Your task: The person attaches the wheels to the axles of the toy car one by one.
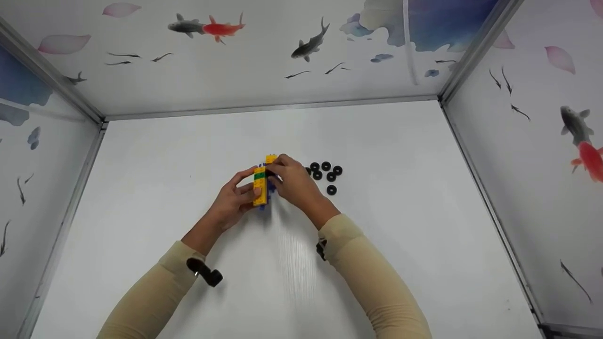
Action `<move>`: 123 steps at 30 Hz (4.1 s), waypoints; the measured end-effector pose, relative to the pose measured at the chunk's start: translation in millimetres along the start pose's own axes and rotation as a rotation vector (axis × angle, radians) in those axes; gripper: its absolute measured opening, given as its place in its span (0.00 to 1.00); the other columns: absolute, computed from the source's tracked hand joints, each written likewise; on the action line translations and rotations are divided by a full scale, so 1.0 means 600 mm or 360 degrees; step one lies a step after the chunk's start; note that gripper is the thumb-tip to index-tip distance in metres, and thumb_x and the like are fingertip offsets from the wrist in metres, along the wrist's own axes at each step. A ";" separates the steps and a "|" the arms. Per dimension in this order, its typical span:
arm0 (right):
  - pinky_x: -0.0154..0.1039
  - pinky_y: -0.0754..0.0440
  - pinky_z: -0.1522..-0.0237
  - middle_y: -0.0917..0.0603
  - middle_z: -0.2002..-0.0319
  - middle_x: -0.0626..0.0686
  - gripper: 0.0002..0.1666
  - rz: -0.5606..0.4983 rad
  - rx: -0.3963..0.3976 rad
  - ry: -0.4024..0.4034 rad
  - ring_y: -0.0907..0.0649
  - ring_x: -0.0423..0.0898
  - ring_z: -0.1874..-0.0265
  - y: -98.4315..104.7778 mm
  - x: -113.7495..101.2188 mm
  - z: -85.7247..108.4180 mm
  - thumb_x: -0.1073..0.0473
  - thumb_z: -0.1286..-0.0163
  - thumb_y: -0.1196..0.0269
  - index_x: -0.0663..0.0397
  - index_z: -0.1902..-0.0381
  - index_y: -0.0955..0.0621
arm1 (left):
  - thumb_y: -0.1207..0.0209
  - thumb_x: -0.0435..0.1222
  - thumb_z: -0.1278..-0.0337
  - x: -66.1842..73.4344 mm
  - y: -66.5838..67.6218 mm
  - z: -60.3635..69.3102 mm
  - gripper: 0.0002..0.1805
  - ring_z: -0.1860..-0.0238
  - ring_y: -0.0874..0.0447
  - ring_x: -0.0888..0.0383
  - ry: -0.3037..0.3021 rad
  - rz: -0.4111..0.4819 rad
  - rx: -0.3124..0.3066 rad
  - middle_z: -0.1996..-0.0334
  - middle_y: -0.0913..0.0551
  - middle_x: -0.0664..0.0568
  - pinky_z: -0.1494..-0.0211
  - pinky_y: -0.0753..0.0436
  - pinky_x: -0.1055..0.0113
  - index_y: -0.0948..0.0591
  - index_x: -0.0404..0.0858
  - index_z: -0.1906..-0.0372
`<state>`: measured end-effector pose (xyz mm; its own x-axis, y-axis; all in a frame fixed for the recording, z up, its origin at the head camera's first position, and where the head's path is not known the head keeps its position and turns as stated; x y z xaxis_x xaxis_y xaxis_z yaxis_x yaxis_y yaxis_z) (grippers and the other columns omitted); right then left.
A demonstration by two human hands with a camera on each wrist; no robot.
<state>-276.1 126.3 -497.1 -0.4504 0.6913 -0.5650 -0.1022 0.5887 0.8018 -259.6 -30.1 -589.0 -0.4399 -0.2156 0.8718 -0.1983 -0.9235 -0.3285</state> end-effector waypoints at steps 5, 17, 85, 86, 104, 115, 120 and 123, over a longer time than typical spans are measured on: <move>0.47 0.08 0.39 0.14 0.46 0.59 0.17 -0.0051 0.0041 0.0046 0.09 0.55 0.43 0.004 -0.001 -0.003 0.66 0.23 0.29 0.60 0.39 0.10 | 0.32 0.30 0.25 0.006 -0.001 -0.001 0.39 0.41 0.10 0.50 -0.0028 0.0051 -0.0022 0.32 0.16 0.40 0.39 0.08 0.61 0.30 0.53 0.17; 0.48 0.08 0.40 0.13 0.45 0.60 0.19 -0.0070 0.0025 0.0030 0.09 0.55 0.45 0.003 -0.003 -0.003 0.66 0.23 0.29 0.60 0.36 0.11 | 0.32 0.30 0.25 0.009 -0.001 0.002 0.39 0.40 0.11 0.49 -0.0048 0.0004 -0.0038 0.31 0.17 0.40 0.35 0.09 0.58 0.31 0.54 0.17; 0.59 0.12 0.41 0.13 0.44 0.63 0.20 0.0316 -0.0097 -0.0275 0.16 0.62 0.42 0.055 0.189 0.111 0.59 0.26 0.26 0.63 0.40 0.11 | 0.27 0.36 0.28 0.014 0.012 -0.007 0.43 0.39 0.11 0.41 -0.0108 -0.0140 -0.0018 0.30 0.20 0.42 0.44 0.06 0.53 0.31 0.73 0.20; 0.60 0.12 0.40 0.14 0.43 0.63 0.20 0.0319 -0.0108 -0.0285 0.16 0.63 0.42 0.054 0.192 0.113 0.59 0.26 0.26 0.62 0.40 0.11 | 0.27 0.35 0.28 0.014 0.012 -0.006 0.43 0.39 0.11 0.41 -0.0108 -0.0138 -0.0015 0.30 0.20 0.42 0.44 0.06 0.53 0.30 0.73 0.20; 0.57 0.12 0.37 0.13 0.44 0.62 0.13 0.0329 -0.0192 -0.0360 0.15 0.61 0.41 0.032 0.219 0.128 0.67 0.26 0.28 0.61 0.45 0.09 | 0.26 0.36 0.30 0.011 0.011 -0.002 0.43 0.38 0.12 0.40 -0.0102 -0.0126 -0.0002 0.29 0.21 0.42 0.46 0.05 0.54 0.29 0.74 0.21; 0.60 0.13 0.36 0.14 0.43 0.63 0.13 0.0304 -0.0176 -0.0340 0.14 0.63 0.39 0.029 0.217 0.130 0.67 0.25 0.29 0.61 0.45 0.10 | 0.28 0.37 0.27 0.010 0.014 -0.004 0.39 0.37 0.12 0.40 -0.0091 -0.0102 0.0023 0.29 0.20 0.41 0.45 0.05 0.52 0.28 0.71 0.22; 0.57 0.10 0.41 0.14 0.47 0.61 0.15 0.0228 -0.0120 -0.0270 0.12 0.61 0.45 0.034 0.206 0.127 0.70 0.26 0.29 0.62 0.43 0.11 | 0.28 0.36 0.27 0.008 0.015 -0.005 0.38 0.37 0.12 0.40 -0.0085 -0.0102 0.0030 0.30 0.19 0.41 0.46 0.05 0.52 0.27 0.72 0.23; 0.53 0.09 0.48 0.15 0.50 0.60 0.16 0.0149 -0.0079 -0.0251 0.11 0.57 0.51 0.036 0.197 0.124 0.71 0.26 0.29 0.62 0.42 0.11 | 0.28 0.36 0.27 0.006 0.015 -0.006 0.38 0.38 0.12 0.40 -0.0079 -0.0105 0.0031 0.31 0.19 0.41 0.47 0.05 0.52 0.27 0.72 0.23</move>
<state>-265.9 252.1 -560.9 -0.3158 0.8014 -0.5079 -0.1118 0.5002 0.8587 -266.3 -37.8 -590.3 -0.3826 -0.1691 0.9083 -0.2081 -0.9421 -0.2630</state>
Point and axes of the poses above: each hand's wrist, its own z-axis away from the middle knuckle, its own y-axis out of the back of the hand, x = y × z, the point moved 8 cm from there along -z, towards the middle knuckle
